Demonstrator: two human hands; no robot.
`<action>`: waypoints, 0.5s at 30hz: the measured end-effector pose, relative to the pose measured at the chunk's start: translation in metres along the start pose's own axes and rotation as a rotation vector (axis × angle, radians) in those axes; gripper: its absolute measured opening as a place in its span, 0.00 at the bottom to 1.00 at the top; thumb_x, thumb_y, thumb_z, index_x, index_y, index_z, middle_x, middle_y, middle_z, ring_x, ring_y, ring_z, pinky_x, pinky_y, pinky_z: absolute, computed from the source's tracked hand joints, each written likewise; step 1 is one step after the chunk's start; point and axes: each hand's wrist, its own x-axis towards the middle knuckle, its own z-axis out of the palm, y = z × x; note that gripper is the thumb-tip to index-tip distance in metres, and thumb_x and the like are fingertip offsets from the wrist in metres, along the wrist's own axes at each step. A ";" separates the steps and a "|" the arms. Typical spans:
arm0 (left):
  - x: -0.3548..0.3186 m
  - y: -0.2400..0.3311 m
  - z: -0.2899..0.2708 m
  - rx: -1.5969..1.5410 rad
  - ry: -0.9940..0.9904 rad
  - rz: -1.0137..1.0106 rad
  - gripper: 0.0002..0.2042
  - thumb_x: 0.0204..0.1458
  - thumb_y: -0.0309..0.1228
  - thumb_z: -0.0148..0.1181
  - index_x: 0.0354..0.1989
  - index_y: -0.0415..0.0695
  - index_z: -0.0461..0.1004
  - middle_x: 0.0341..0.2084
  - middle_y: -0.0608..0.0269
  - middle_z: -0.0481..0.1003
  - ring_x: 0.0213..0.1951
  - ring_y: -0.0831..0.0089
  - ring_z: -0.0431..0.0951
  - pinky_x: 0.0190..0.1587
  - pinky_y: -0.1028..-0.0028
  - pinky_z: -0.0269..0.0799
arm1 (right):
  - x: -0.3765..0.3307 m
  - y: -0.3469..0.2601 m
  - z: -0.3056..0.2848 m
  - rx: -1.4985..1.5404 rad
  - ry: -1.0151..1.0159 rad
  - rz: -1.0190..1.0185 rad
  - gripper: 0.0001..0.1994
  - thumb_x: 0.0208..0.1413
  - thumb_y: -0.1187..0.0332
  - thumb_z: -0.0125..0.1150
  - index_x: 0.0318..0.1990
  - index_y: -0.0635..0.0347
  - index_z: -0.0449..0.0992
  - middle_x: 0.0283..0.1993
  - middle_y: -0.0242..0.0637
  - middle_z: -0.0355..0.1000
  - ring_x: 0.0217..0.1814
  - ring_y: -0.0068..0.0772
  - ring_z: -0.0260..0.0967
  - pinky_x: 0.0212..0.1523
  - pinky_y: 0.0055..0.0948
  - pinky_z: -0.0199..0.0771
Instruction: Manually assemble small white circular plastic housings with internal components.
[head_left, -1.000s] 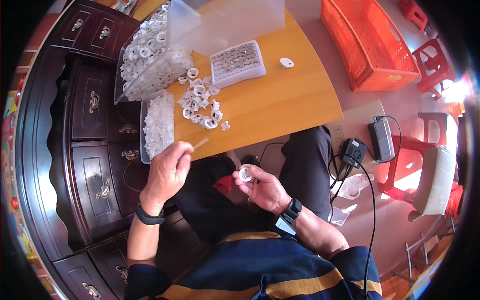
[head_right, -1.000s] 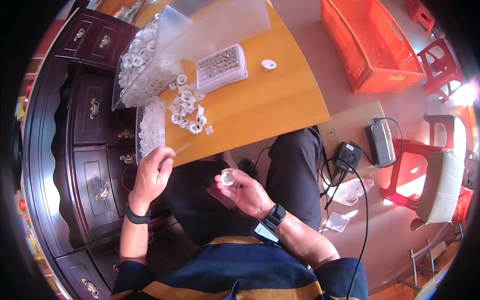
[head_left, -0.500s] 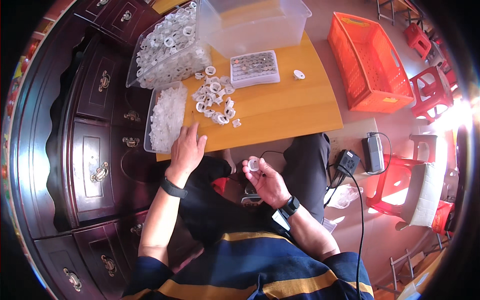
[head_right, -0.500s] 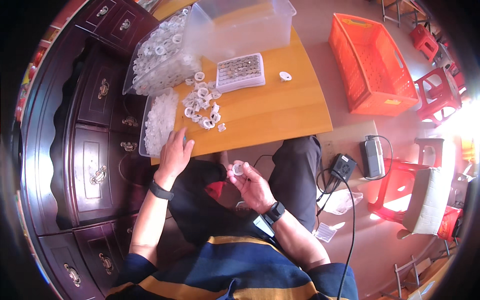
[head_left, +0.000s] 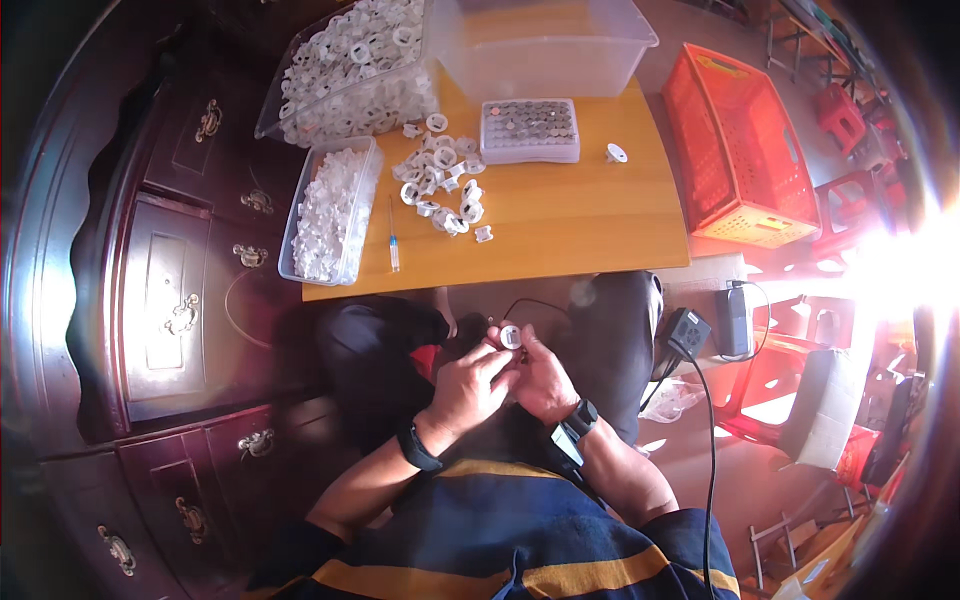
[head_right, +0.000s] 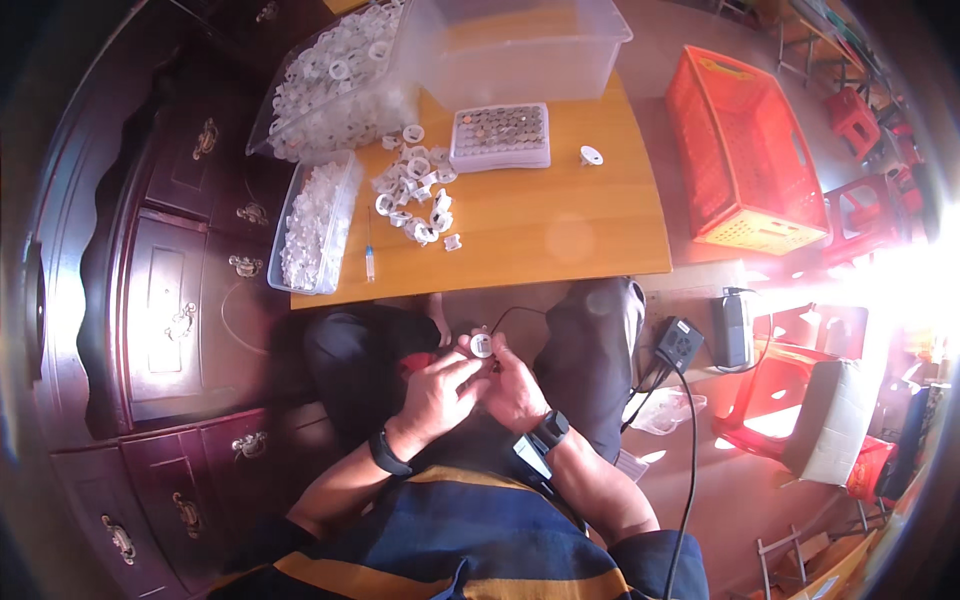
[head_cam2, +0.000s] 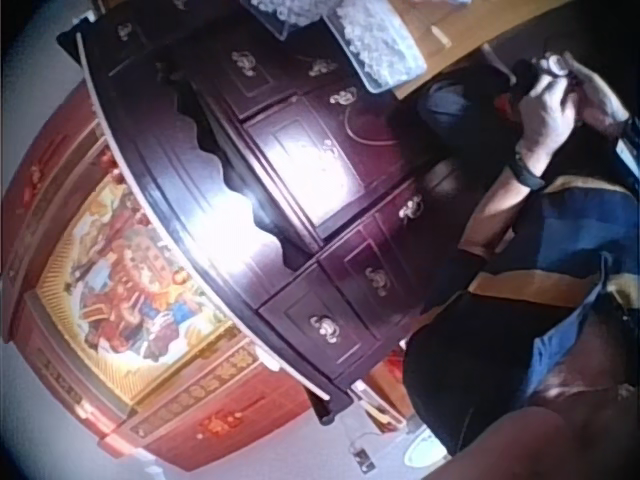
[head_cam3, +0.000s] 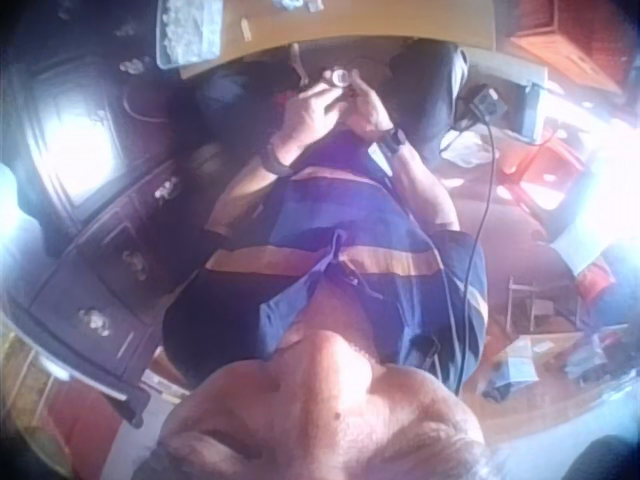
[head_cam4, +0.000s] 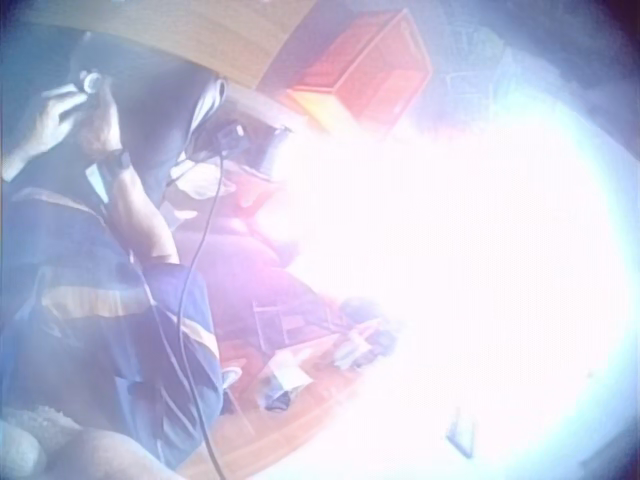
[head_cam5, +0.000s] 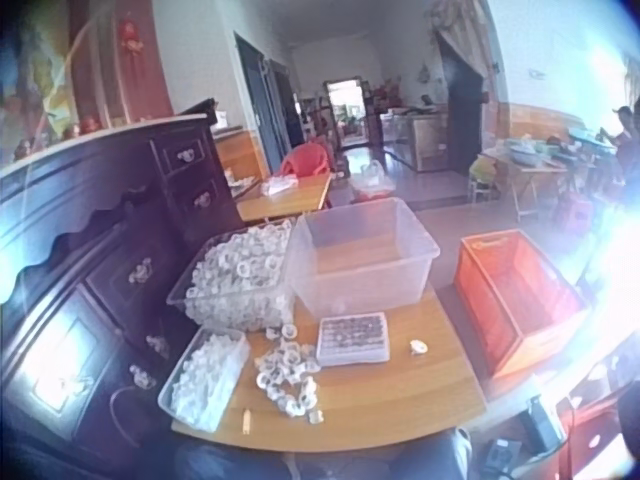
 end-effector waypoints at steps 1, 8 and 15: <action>-0.005 -0.002 0.004 -0.016 -0.028 -0.018 0.13 0.48 0.28 0.68 0.43 0.42 0.79 0.42 0.54 0.79 0.39 0.55 0.81 0.39 0.65 0.79 | -0.001 0.001 -0.003 -0.035 0.025 -0.010 0.21 0.70 0.50 0.43 0.55 0.57 0.69 0.54 0.39 0.73 0.60 0.36 0.68 0.64 0.42 0.66; -0.005 -0.043 0.021 -0.251 0.058 -0.245 0.04 0.50 0.25 0.64 0.33 0.41 0.80 0.27 0.52 0.79 0.31 0.56 0.82 0.32 0.67 0.76 | -0.025 -0.014 0.023 -0.077 0.377 -0.235 0.15 0.69 0.57 0.50 0.53 0.57 0.72 0.51 0.37 0.75 0.55 0.34 0.73 0.55 0.33 0.74; 0.052 -0.205 0.097 -0.300 -0.322 -0.844 0.07 0.53 0.32 0.61 0.27 0.42 0.76 0.16 0.67 0.73 0.16 0.79 0.72 0.17 0.77 0.66 | -0.023 0.014 0.021 -0.336 0.302 0.034 0.15 0.70 0.60 0.47 0.54 0.59 0.71 0.52 0.37 0.74 0.48 0.25 0.74 0.45 0.24 0.72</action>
